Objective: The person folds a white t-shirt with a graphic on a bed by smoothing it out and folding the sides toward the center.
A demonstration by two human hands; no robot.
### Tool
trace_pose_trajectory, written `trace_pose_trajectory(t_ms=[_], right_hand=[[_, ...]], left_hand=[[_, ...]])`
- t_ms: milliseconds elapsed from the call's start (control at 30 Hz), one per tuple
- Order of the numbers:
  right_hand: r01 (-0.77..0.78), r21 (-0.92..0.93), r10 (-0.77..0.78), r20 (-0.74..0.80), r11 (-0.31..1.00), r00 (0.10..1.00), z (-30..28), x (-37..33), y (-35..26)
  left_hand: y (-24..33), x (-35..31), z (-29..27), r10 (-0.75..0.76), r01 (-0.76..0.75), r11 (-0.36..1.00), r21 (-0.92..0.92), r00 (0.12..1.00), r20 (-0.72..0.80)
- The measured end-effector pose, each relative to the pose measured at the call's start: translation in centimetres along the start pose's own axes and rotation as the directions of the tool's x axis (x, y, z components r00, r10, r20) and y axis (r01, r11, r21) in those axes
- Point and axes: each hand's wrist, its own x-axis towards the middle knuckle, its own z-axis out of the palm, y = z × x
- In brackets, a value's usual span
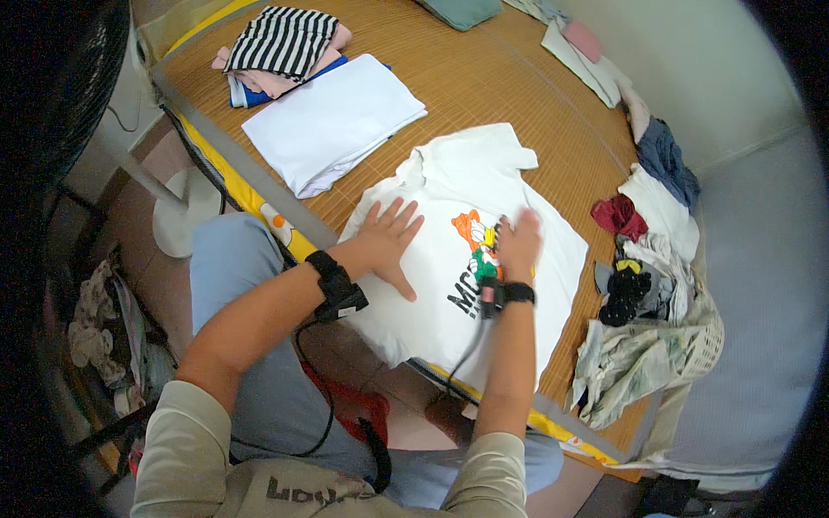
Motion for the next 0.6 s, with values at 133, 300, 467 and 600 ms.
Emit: trace_pose_trajectory(t_ms=[133, 300, 467, 600], right_hand=[[-0.401, -0.194, 0.433, 0.163, 0.895, 0.887, -3.3, -0.7, 7.8], [-0.050, 0.321, 0.042, 0.032, 0.946, 0.999, -5.2, 1.7, -0.4], [0.432, 0.352, -0.497, 0.116, 0.830, 0.860, -2.1, 0.5, -12.9], [0.315, 0.250, -0.333, 0.036, 0.916, 0.942, 0.3, 1.9, -8.3]], left_hand=[[0.1, 0.1, -0.3, -0.006, 0.006, 1.000, -0.009, 1.000, 0.009], [0.4, 0.4, -0.8, -0.046, 0.043, 0.998, 0.052, 0.998, 0.054], [0.9, 0.6, -1.8, -0.045, 0.042, 0.999, 0.021, 0.988, 0.146], [0.9, 0.1, -2.2, -0.074, 0.069, 0.997, 0.034, 0.981, 0.181]])
